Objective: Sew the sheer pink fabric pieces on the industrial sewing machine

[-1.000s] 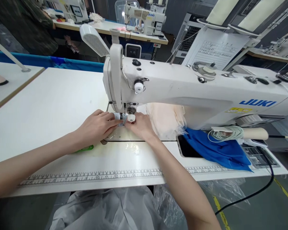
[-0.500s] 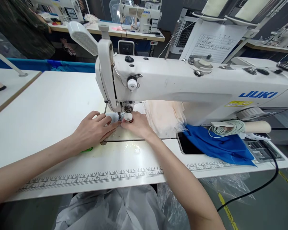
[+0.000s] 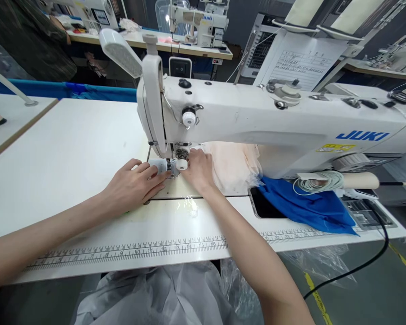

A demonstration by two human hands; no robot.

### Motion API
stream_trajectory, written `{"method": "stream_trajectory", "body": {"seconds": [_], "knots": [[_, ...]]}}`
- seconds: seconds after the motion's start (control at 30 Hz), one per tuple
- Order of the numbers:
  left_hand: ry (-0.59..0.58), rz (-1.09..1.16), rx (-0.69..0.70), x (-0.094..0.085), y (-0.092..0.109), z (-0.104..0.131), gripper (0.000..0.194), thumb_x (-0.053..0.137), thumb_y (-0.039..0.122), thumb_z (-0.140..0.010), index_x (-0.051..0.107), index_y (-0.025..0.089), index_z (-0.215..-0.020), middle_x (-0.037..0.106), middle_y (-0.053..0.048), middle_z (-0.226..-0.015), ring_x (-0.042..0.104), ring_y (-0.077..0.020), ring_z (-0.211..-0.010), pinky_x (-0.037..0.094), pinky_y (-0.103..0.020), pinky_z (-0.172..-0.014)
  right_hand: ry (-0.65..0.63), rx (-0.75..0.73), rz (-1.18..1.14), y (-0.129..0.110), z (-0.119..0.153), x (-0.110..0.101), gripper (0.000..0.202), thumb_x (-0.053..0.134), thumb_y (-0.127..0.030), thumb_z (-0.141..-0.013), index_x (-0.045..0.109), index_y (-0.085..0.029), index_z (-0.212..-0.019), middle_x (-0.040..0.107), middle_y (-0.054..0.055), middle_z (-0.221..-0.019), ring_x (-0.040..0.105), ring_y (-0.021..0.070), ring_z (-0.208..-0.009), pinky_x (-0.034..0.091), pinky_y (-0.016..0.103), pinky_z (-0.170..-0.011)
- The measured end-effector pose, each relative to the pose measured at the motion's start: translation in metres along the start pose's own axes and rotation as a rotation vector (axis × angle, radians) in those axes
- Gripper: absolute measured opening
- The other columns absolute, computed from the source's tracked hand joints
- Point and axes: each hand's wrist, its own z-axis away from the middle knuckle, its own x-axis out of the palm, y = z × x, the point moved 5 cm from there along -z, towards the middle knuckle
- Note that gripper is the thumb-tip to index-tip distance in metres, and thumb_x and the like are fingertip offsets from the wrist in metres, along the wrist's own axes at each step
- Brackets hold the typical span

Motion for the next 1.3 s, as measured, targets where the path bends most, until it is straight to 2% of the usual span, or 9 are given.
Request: {"method": "stream_trajectory", "body": {"seconds": [0.13, 0.3, 0.53, 0.67, 0.8, 0.93, 1.1, 1.2, 1.3], "knots": [[-0.017, 0.043, -0.020, -0.017, -0.002, 0.013, 0.027, 0.049, 0.025, -0.097, 0.065, 0.018, -0.117, 0.068, -0.004, -0.088, 0.061, -0.0203, -0.075, 0.043, -0.035, -0.068, 0.029, -0.019, 0.070, -0.003, 0.000, 0.000, 0.014, 0.056, -0.028, -0.080, 0.052, -0.022, -0.068, 0.064, 0.006, -0.078, 0.056, 0.0267, -0.090, 0.044, 0.039, -0.081], [0.014, 0.148, -0.091, -0.042, -0.004, 0.056, 0.022, 0.048, 0.021, -0.098, 0.065, 0.015, -0.111, 0.070, -0.005, -0.099, 0.063, -0.0184, -0.081, 0.046, -0.031, -0.066, 0.022, -0.062, 0.150, -0.007, -0.001, 0.003, 0.014, 0.054, -0.023, -0.082, 0.050, -0.022, -0.068, 0.065, 0.006, -0.078, 0.055, 0.0256, -0.087, 0.042, 0.039, -0.084], [-0.028, 0.008, -0.098, -0.036, 0.009, 0.099, 0.031, 0.048, 0.012, -0.096, 0.059, 0.010, -0.125, 0.066, -0.012, -0.122, 0.063, -0.0257, -0.097, 0.050, -0.039, -0.076, 0.020, -0.104, 0.238, -0.005, 0.004, -0.006, 0.011, 0.054, -0.016, -0.082, 0.054, -0.020, -0.072, 0.066, 0.008, -0.083, 0.057, 0.0267, -0.086, 0.040, 0.039, -0.082], [0.044, -0.011, 0.023, -0.038, 0.024, 0.095, 0.034, 0.046, -0.003, -0.090, 0.061, 0.006, -0.119, 0.070, -0.011, -0.114, 0.064, -0.0236, -0.098, 0.051, -0.037, -0.084, -0.060, -0.102, 0.375, -0.015, 0.016, -0.023, 0.005, 0.056, -0.017, -0.084, 0.061, -0.018, -0.082, 0.067, 0.010, -0.089, 0.060, 0.0258, -0.083, 0.040, 0.035, -0.070], [0.144, 0.048, 0.207, -0.051, 0.046, 0.085, 0.027, 0.048, 0.005, -0.093, 0.067, 0.007, -0.112, 0.073, -0.009, -0.106, 0.065, -0.0220, -0.099, 0.052, -0.037, -0.088, -0.364, -0.111, 0.349, -0.036, 0.034, -0.033, 0.015, 0.053, -0.024, -0.090, 0.068, -0.020, -0.089, 0.068, 0.006, -0.080, 0.062, 0.0212, -0.071, 0.036, 0.029, -0.060], [0.231, 0.061, 0.464, -0.060, 0.069, 0.074, 0.027, 0.051, 0.020, -0.095, 0.070, 0.011, -0.112, 0.071, -0.009, -0.111, 0.063, -0.0229, -0.106, 0.055, -0.034, -0.086, -0.585, -0.191, 0.018, -0.058, 0.060, -0.036, 0.030, 0.048, -0.034, -0.097, 0.068, -0.021, -0.079, 0.066, 0.002, -0.076, 0.058, 0.0163, -0.068, 0.036, 0.027, -0.060], [0.429, 0.091, 0.667, -0.066, 0.082, 0.051, 0.027, 0.053, 0.026, -0.094, 0.074, 0.017, -0.107, 0.072, -0.006, -0.110, 0.065, -0.0195, -0.100, 0.057, -0.029, -0.084, -0.804, 0.048, -0.524, -0.050, 0.104, -0.024, 0.036, 0.052, -0.044, -0.095, 0.059, -0.018, -0.071, 0.052, -0.003, -0.066, 0.047, 0.0112, -0.062, 0.032, 0.023, -0.055], [0.474, 0.127, 0.724, -0.065, 0.085, 0.036, 0.029, 0.050, 0.024, -0.093, 0.074, 0.015, -0.107, 0.072, -0.007, -0.112, 0.065, -0.0206, -0.101, 0.056, -0.030, -0.087, -0.730, 0.178, -0.723, -0.038, 0.120, -0.031, 0.032, 0.054, -0.041, -0.094, 0.058, -0.017, -0.073, 0.051, -0.003, -0.066, 0.047, 0.0108, -0.063, 0.036, 0.023, -0.057], [0.432, 0.156, 0.731, -0.060, 0.087, 0.027, 0.035, 0.046, 0.024, -0.094, 0.067, 0.015, -0.121, 0.066, -0.007, -0.125, 0.062, -0.0225, -0.110, 0.055, -0.033, -0.093, -0.472, 0.137, -0.574, -0.018, 0.124, -0.056, 0.030, 0.049, -0.038, -0.097, 0.063, -0.017, -0.082, 0.060, 0.001, -0.074, 0.054, 0.0136, -0.069, 0.041, 0.025, -0.061]]}}
